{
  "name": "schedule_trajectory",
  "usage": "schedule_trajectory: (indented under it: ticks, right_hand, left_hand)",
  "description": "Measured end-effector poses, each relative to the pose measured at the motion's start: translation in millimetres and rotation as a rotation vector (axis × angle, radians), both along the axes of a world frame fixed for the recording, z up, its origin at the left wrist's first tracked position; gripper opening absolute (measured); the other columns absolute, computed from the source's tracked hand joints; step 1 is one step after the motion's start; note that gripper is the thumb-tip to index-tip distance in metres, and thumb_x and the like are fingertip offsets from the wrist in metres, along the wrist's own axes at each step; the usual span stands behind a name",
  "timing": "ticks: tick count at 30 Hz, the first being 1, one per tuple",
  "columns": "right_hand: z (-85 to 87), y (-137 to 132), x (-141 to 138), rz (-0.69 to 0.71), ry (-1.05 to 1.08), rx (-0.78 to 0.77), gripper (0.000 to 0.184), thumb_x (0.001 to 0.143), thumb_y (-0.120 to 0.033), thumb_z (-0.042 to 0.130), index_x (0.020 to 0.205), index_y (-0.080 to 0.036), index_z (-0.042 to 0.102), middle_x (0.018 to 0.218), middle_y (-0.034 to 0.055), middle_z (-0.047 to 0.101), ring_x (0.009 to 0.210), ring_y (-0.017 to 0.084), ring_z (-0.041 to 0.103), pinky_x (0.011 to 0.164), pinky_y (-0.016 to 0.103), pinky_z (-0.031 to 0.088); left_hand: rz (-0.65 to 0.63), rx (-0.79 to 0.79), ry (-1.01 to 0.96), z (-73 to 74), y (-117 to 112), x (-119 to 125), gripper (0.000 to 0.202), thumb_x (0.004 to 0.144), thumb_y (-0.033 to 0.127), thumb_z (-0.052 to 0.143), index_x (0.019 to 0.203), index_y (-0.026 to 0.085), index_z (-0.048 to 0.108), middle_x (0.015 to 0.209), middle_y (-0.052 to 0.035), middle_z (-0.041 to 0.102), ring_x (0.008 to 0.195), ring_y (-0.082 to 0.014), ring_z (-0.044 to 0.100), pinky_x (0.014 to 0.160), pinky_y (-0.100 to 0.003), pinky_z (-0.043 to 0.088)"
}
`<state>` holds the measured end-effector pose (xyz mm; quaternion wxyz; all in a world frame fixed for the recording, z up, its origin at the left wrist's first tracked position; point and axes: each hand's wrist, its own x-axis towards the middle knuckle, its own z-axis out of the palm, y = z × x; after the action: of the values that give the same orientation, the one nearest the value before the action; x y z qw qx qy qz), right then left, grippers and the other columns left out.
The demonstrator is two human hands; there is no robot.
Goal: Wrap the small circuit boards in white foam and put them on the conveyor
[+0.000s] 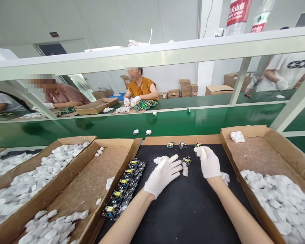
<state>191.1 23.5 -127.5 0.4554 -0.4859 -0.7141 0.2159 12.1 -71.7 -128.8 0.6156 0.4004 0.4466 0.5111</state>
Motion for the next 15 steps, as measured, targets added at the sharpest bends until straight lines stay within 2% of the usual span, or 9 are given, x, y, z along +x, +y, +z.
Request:
schedule_trajectory:
  ticks: [3,5,6,8,11,15]
  right_hand:
    - [-8.2,9.1,1.6,-0.012,-0.096,-0.039,0.037,0.09,-0.03,0.03,0.088,-0.016,0.064,0.089,0.0086,0.07,0.081,0.018,0.064,0.08,0.034,0.05]
    - [-17.2,9.9,-3.7,0.019,-0.19,-0.055,0.029,0.087,-0.028,0.039,0.097,-0.015,0.063,0.093,0.0097,0.068,0.086,0.02,0.064,0.084,0.036,0.049]
    - [-21.7,9.1,-7.3,0.037,-0.224,-0.059,0.028,0.084,-0.026,0.045,0.103,-0.015,0.062,0.095,0.0104,0.068,0.088,0.021,0.063,0.085,0.037,0.048]
    - [-29.3,6.9,-14.0,0.088,-0.282,-0.063,0.038,0.076,-0.018,0.056,0.113,-0.014,0.059,0.1,0.0116,0.066,0.093,0.023,0.062,0.088,0.038,0.047]
    - [-34.4,6.0,-18.3,0.203,-0.36,-0.057,0.053,0.069,-0.009,0.059,0.12,-0.019,0.057,0.112,0.0102,0.064,0.102,0.023,0.06,0.093,0.037,0.044]
    - [-34.3,11.0,-15.8,0.318,-0.393,-0.076,0.054,0.068,-0.012,0.063,0.121,-0.021,0.055,0.114,0.0084,0.063,0.104,0.023,0.059,0.094,0.037,0.043]
  left_hand:
    - [0.099,-0.141,-0.123,-4.5,2.9,1.2,0.06,0.089,0.053,0.033,0.14,0.022,0.034,0.147,-0.009,0.033,0.135,-0.0238,0.033,0.111,-0.04,0.022]
    - [0.118,-0.191,-0.169,-4.7,3.2,3.4,0.061,0.091,0.05,0.028,0.143,0.017,0.028,0.15,-0.0107,0.027,0.135,-0.0214,0.031,0.112,-0.035,0.021]
    - [0.117,-0.206,-0.186,-4.2,3.1,4.3,0.06,0.092,0.048,0.026,0.143,0.016,0.029,0.15,-0.0112,0.027,0.135,-0.0208,0.031,0.112,-0.034,0.021]
    - [0.104,-0.216,-0.194,-2.8,2.5,5.6,0.058,0.093,0.047,0.024,0.142,0.015,0.031,0.149,-0.0116,0.028,0.135,-0.0205,0.032,0.111,-0.034,0.021]
    - [0.092,-0.223,-0.182,-2.1,2.3,5.7,0.058,0.093,0.046,0.024,0.141,0.015,0.033,0.149,-0.0113,0.03,0.135,-0.0204,0.032,0.111,-0.033,0.022]
    - [0.09,-0.24,-0.171,-4.1,3.3,5.3,0.058,0.092,0.046,0.028,0.14,0.015,0.035,0.147,-0.0107,0.032,0.134,-0.0212,0.033,0.111,-0.033,0.022]
